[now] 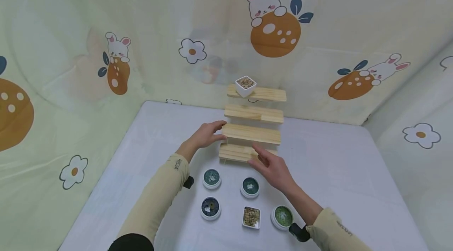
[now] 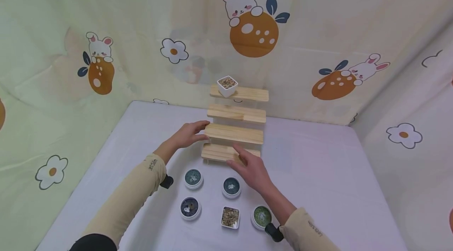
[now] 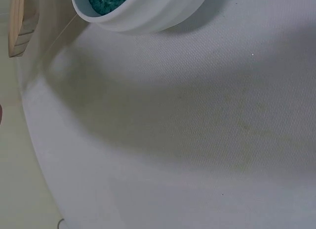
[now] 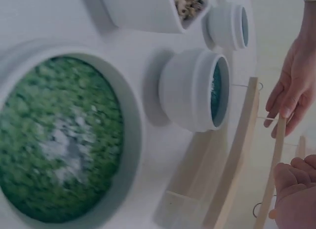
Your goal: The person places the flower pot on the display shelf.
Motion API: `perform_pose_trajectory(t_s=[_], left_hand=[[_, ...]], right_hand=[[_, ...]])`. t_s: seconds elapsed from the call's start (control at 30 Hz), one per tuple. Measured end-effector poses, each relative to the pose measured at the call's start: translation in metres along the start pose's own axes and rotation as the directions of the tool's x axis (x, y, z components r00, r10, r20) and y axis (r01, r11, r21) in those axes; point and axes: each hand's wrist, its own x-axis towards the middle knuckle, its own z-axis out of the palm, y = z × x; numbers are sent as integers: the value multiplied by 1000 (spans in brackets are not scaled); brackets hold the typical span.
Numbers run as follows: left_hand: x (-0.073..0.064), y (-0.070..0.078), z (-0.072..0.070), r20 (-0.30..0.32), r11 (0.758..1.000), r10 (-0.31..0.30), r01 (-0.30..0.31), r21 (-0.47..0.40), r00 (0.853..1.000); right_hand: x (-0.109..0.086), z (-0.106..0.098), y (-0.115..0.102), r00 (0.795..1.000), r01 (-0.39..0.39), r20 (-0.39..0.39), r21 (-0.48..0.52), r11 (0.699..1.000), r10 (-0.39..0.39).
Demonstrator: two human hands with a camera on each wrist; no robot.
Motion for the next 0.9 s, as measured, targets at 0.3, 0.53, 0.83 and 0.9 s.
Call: perform_pose_trajectory(t_s=[0.3, 0.53, 0.83, 0.9], left_hand=[[1, -3, 1, 2, 1000, -6, 6, 0, 1000], [1, -3, 2, 4, 1000, -8, 8, -7, 1000], [2, -3, 1, 2, 1000, -23, 23, -9, 1000], [2, -3, 0, 5, 1000, -22, 22, -8, 1000]], right_hand=[[-13, 12, 12, 995, -40, 96, -27, 999, 43], [-20, 15, 18, 992, -32, 120, -25, 999, 35], [-25, 14, 19, 991, -18, 131, -34, 999, 23], [-26, 15, 20, 991, -12, 129, -49, 999, 19]])
